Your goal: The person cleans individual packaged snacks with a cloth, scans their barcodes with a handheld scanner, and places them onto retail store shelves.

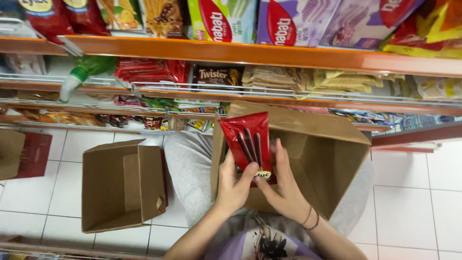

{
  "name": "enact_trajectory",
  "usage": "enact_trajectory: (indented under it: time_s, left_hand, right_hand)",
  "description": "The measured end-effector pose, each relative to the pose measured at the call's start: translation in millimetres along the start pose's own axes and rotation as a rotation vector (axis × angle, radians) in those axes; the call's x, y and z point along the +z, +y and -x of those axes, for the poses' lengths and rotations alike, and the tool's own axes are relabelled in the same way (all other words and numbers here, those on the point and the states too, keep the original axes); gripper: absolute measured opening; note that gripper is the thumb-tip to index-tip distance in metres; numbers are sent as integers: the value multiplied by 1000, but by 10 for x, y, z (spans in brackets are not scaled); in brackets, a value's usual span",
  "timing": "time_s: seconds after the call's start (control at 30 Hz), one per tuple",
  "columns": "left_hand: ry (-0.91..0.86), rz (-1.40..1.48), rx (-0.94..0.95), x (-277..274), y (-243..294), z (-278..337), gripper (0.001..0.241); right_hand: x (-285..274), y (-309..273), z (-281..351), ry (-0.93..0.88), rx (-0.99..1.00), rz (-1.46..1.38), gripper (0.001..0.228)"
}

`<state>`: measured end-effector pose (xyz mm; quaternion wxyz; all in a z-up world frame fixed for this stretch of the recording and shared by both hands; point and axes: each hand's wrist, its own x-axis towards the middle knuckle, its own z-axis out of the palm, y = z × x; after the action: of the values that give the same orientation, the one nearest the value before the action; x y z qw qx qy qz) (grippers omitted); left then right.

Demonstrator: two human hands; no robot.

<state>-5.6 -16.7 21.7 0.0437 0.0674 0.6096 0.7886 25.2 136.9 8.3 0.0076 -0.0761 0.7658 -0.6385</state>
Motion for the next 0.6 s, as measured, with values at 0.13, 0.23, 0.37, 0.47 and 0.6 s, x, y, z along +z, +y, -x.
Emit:
enact_trajectory:
  time_s: [0.13, 0.23, 0.37, 0.47, 0.6]
  left_hand:
    - [92, -50, 86, -266, 76, -109, 37]
    - [119, -64, 160, -475, 171, -217, 33]
    - [170, -139, 203, -708, 401, -302, 37]
    - [138, -363, 363, -949, 648, -362, 54]
    - [132, -349, 257, -1295, 851, -442, 76]
  right_hand:
    - [206, -56, -240, 0, 101, -79, 69]
    - [313, -83, -428, -60, 213, -167, 58]
    - [494, -110, -680, -102, 82, -190, 59]
    - [712, -118, -888, -59, -11, -270, 59]
    - [995, -262, -1253, 9, -32, -369, 57]
